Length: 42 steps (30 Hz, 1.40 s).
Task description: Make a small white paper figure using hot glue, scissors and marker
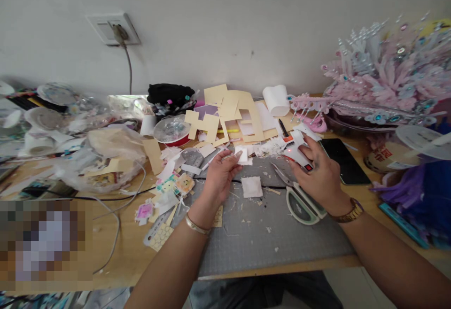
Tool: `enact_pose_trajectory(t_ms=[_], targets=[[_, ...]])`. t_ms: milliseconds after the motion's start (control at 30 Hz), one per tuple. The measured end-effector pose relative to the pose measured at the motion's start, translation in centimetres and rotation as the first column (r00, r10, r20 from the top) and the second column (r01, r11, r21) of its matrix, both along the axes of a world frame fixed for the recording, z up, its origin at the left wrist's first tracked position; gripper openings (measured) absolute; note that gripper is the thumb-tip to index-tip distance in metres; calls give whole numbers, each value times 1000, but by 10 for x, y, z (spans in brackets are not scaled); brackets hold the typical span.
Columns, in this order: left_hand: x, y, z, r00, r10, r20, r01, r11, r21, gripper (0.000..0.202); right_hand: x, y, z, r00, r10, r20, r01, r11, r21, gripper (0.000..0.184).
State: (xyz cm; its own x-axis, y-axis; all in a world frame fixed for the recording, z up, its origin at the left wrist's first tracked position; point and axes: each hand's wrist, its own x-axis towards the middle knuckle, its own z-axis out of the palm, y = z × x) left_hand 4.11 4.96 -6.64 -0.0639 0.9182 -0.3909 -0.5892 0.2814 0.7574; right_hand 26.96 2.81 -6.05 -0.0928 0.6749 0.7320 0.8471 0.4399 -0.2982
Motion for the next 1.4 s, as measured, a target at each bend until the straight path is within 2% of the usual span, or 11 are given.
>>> enact_pose_trajectory(t_ms=[433, 667, 933, 1133, 1400], targets=[[0, 0, -4, 999, -17, -35, 18, 1000, 21, 42, 0, 0, 2, 1000, 2, -15, -1, 1000, 12, 61], [0, 0, -3, 999, -14, -34, 15, 999, 42, 51, 1, 1, 0, 999, -22, -34, 22, 1000, -7, 60], [1, -2, -5, 999, -23, -39, 25, 998, 58, 58, 2, 2, -1, 999, -9, -54, 11, 999, 34, 61], [3, -3, -2, 997, -32, -75, 38, 996, 77, 63, 3, 3, -4, 994, -36, -100, 35, 999, -12, 61], [3, -5, 0, 991, -52, -121, 72, 984, 162, 55, 5, 3, -7, 980, -91, -179, 84, 995, -45, 71]])
